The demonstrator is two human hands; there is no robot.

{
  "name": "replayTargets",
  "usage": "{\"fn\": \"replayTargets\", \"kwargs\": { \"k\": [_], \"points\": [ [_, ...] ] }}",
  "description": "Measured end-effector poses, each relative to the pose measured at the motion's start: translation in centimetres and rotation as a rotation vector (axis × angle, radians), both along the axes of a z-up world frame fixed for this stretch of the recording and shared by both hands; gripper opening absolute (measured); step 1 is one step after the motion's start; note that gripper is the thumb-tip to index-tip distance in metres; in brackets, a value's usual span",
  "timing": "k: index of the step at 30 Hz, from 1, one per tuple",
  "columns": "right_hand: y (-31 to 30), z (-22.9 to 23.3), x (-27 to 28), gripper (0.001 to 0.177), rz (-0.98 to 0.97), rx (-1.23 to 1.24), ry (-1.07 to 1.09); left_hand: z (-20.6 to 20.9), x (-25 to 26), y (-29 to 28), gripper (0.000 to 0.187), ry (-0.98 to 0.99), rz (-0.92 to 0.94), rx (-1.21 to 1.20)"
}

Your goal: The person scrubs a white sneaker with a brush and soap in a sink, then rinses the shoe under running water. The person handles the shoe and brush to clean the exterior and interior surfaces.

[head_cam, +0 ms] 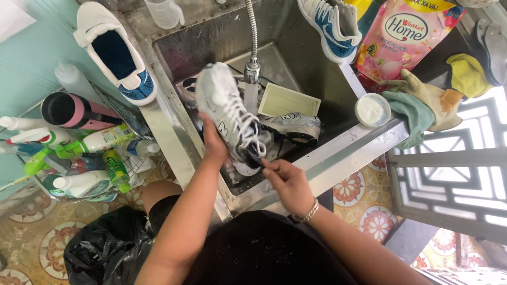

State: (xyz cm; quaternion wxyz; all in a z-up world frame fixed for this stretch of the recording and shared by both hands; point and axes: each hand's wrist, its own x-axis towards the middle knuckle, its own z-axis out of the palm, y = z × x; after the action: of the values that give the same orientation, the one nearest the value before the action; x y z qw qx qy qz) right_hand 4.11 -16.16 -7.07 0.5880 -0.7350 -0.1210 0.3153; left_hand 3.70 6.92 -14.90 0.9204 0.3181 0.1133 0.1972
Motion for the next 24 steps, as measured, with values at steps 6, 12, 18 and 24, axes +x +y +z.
{"fn": "replayTargets", "kwargs": {
  "k": [6, 12, 18, 24],
  "points": [
    [3.0, 3.4, 3.2, 0.023, -0.062, -0.116, -0.225, -9.1, 0.4, -1.4, 0.068, 0.188, 0.115, 0.481],
    [1.8, 0.6, 2.6, 0.019, 0.084, -0.098, -0.296, -2.0, 0.4, -0.3, 0.068, 0.004, 0.168, 0.082],
    [2.0, 4.4, 0.4, 0.02, 0.113, -0.056, -0.479, -0.1, -0.7, 0.5, 0.075, 0.111, 0.172, 0.21],
    [1.5, 5.6, 4.2, 0.015, 0.216, -0.408, -1.033, 2.1, -0.4, -1.1, 0.074, 0.117, -0.004, 0.014]
  ]
}}
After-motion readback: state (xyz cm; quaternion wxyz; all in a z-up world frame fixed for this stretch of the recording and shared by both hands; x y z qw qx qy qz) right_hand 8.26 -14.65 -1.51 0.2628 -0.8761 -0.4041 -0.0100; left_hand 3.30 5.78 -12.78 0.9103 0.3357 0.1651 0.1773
